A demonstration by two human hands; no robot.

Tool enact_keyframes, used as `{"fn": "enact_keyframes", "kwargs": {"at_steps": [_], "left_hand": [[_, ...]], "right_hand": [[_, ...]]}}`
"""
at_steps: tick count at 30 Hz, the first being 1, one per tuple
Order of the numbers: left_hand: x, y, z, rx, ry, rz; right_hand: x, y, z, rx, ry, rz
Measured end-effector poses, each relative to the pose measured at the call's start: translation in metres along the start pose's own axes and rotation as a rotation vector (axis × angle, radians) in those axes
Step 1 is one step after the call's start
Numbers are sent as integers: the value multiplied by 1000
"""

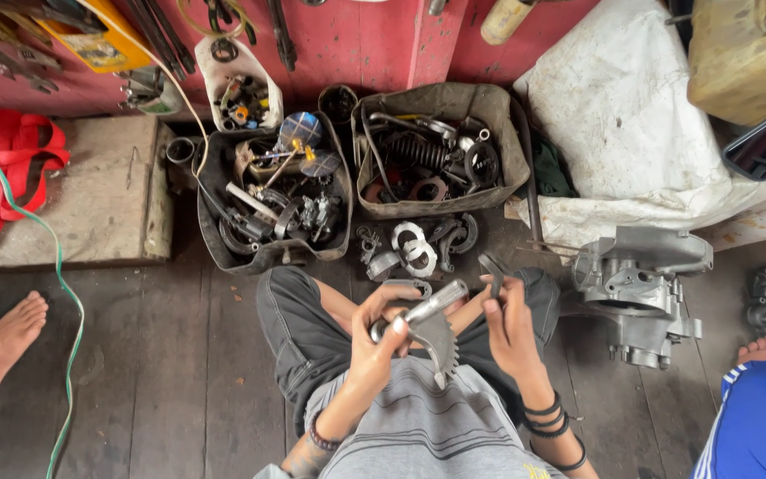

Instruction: Inspecting a motorcycle crankshaft by manually rotating the gear and checking the connecting rod

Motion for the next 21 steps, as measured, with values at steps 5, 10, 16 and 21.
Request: {"fn": "enact_keyframes", "kwargs": {"at_steps": [5, 10, 16, 21], "left_hand": [[11, 15, -1, -388, 16, 35], [18, -23, -22, -866, 172, 127], [15, -4, -6, -696, 144, 133], [9, -4, 2, -495, 95, -31]], "right_hand": [[19, 53, 16, -3, 89, 353], [33, 110, 15, -69, 179, 564], [45, 120, 24, -229, 309, 693], [52, 73, 75, -414, -294, 519]]}}
Point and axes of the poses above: each hand's wrist, its own x-axis towards the middle knuckle, its own z-axis out of the back of the hand, y = z × x, the point moved 2 cm from there along x, towards the middle knuckle, and after that the axes turned 1 degree about -y, right-handed, at the moved point
